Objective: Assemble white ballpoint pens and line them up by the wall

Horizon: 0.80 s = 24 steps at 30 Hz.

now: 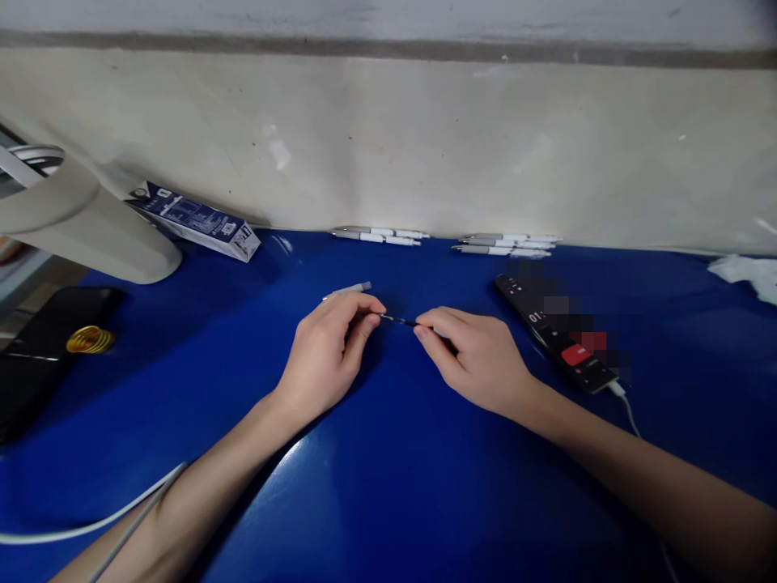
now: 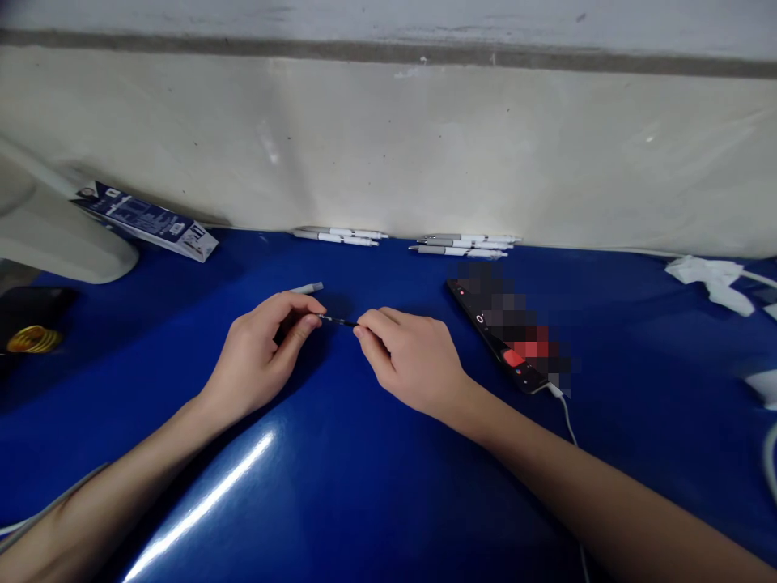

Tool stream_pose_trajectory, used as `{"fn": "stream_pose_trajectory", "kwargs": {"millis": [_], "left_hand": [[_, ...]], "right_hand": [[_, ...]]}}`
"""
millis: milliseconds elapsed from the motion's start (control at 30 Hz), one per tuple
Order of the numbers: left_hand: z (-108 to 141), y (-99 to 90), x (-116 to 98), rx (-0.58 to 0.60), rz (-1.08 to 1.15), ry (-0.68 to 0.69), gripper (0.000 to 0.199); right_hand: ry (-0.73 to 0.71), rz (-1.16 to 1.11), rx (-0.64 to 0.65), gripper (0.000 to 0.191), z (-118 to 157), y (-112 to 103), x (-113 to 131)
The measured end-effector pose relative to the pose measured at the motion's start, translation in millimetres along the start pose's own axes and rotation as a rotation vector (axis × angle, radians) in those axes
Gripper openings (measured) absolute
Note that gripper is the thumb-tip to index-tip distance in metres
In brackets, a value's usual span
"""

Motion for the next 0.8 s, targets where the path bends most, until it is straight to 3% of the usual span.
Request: {"fn": "stream_pose_trajectory", "kwargs": {"millis": [200,433,600,800], "left_hand": [[-0.8,0.5,-2.5,0.017,-0.036,0.059,0.011],[1.6,4.3,-6.6,0.087,-0.074,0.204,0.012],[0.5,-0.5,-9.1,-0.089,-0.273,0.079,0.034],[-0.3,-1.3,-1.7,-0.119,-0.366,-0.041,0.041]], "right_hand": [[-0.017,0.048,0.004,0.024,0.7,1.2,1.1],[-0.141,0.174,-0.023,0.025,2.9,1.3,4.4],[-0.068,0.127,-0.024,0.026,2.0,1.1,3.4],[-0.009,0.046,-0.065,0.024,1.2,0.6,1.8]]}}
Point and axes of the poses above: each hand's wrist, its own z-axis away from the middle knuckle, its own y-axis out of the palm, x = y × z, the point moved 2 cm from there along -z, towards the middle knuckle, and after that the axes turned 10 degrees about z, right-handed, at the moved point
